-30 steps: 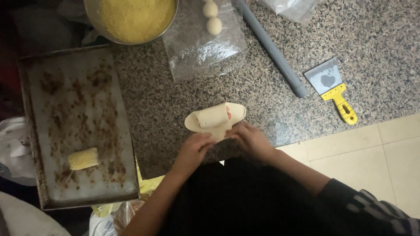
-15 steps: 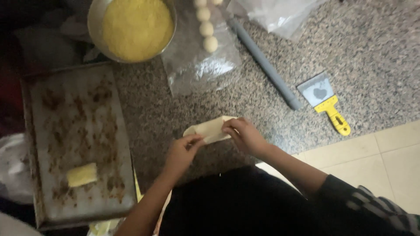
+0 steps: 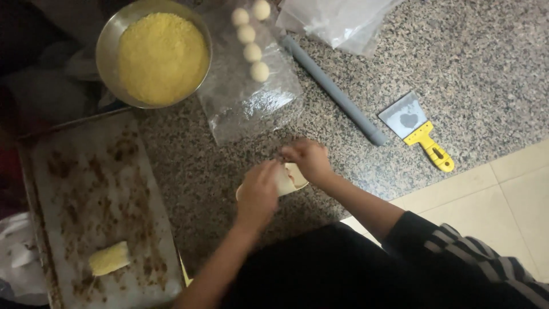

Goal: Preparing sausage rolls by rolling out dough, adding sausages, and rolling them up before placing them on a baking tray.

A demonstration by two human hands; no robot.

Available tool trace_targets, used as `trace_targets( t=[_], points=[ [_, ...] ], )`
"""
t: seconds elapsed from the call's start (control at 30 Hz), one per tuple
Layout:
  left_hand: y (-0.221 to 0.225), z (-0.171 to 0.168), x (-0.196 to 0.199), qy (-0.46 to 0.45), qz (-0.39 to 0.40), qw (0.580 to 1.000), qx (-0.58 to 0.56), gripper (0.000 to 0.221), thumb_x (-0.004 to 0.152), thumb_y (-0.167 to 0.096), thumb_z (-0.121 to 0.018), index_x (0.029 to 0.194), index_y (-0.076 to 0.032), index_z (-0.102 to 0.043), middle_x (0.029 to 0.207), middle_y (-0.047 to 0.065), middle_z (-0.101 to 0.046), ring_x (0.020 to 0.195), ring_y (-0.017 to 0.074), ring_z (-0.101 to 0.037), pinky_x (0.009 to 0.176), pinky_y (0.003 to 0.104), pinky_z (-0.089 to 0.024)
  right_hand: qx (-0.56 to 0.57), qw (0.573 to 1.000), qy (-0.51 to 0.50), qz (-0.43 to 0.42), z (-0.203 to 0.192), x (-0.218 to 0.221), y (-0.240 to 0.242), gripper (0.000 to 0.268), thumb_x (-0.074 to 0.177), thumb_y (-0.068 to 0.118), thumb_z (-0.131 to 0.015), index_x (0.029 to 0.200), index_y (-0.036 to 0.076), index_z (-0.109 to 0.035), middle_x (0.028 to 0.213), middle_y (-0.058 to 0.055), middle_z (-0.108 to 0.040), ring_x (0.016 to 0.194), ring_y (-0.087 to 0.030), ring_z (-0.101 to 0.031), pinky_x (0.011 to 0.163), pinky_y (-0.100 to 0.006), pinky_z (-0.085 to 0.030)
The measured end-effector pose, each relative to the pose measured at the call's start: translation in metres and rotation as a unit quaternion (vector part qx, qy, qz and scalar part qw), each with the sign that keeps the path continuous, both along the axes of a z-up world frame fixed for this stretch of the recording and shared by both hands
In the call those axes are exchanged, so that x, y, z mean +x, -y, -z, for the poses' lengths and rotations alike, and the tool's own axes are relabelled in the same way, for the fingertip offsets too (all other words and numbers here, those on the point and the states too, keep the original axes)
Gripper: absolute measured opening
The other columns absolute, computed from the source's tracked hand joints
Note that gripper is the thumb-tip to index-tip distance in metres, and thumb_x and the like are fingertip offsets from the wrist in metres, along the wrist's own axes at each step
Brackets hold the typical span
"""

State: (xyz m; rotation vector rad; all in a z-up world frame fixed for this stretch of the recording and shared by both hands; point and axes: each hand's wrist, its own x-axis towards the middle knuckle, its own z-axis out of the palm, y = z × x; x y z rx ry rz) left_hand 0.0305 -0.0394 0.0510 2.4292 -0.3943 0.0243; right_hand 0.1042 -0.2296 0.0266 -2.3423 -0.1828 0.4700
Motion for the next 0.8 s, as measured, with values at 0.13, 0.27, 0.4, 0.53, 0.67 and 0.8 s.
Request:
trace_targets(
  t=[0.13, 0.27, 0.4, 0.53, 0.67, 0.8],
  points=[
    [0.02, 0.022, -0.013, -0.076, 0.074, 0.987, 0.117, 0.059, 0.109, -0.029, -0.045, 0.159, 0.002, -0.04, 0.166, 0.024, -0.038, 0.155, 0.0414, -0.034, 0.128, 0.054, -0.021, 0.03, 0.986, -0.038, 0.156, 0.033, -0.007, 0.037, 0.039, 0.111, 0.049, -0.059, 0.103, 0.017, -0.08, 0.094, -0.004, -0.076, 0.095, -0.025, -0.073, 0.087, -0.042, -0.051],
    [0.019, 0.052, -0.023, 0.022, 0.083, 0.978, 0.192, 0.072, 0.102, -0.041, -0.06, 0.159, -0.002, -0.042, 0.163, 0.021, -0.043, 0.15, 0.0411, -0.042, 0.124, 0.053, -0.032, -0.026, 0.99, 0.127, 0.064, 0.004, -0.034, 0.059, 0.018, 0.1, 0.042, -0.073, 0.103, 0.024, -0.076, 0.091, 0.002, -0.074, 0.095, -0.023, -0.07, 0.087, -0.041, -0.043],
    [0.019, 0.067, -0.03, 0.038, 0.09, 0.977, 0.19, 0.074, 0.099, -0.043, -0.064, 0.158, -0.004, -0.044, 0.163, 0.019, -0.044, 0.148, 0.04, -0.043, 0.124, 0.053, -0.033, -0.045, 0.985, 0.157, -0.048, -0.018, -0.065, 0.06, 0.021, 0.091, 0.036, -0.081, 0.101, 0.019, -0.074, 0.093, -0.004, -0.072, 0.096, -0.029, -0.067, 0.092, -0.049, -0.04],
    [0.017, 0.06, -0.025, 0.016, 0.068, 0.983, 0.168, 0.08, 0.098, -0.047, -0.068, 0.161, -0.005, -0.041, 0.161, 0.017, -0.046, 0.147, 0.0366, -0.046, 0.123, 0.051, -0.035, -0.074, 0.971, 0.189, -0.129, 0.016, -0.084, 0.053, 0.048, 0.08, 0.046, -0.087, 0.116, 0.02, -0.067, 0.11, -0.003, -0.064, 0.109, -0.026, -0.06, 0.096, -0.045, -0.04],
    [0.014, 0.063, -0.021, 0.027, 0.063, 0.985, 0.156, 0.085, 0.094, -0.05, -0.071, 0.159, -0.003, -0.043, 0.159, 0.019, -0.049, 0.144, 0.0366, -0.05, 0.121, 0.05, -0.039, -0.075, 0.977, 0.152, -0.126, 0.048, -0.084, 0.048, 0.053, 0.082, 0.054, -0.085, 0.115, 0.018, -0.064, 0.112, -0.005, -0.059, 0.111, -0.027, -0.056, 0.102, -0.049, -0.037],
    [0.015, 0.052, -0.019, 0.024, 0.073, 0.986, 0.147, 0.083, 0.097, -0.049, -0.069, 0.16, -0.003, -0.042, 0.159, 0.018, -0.049, 0.143, 0.0359, -0.051, 0.12, 0.05, -0.04, -0.09, 0.983, 0.127, -0.098, 0.034, -0.074, 0.045, 0.05, 0.081, 0.05, -0.087, 0.111, 0.017, -0.064, 0.112, -0.007, -0.06, 0.114, -0.029, -0.056, 0.105, -0.051, -0.035]
  ],
)
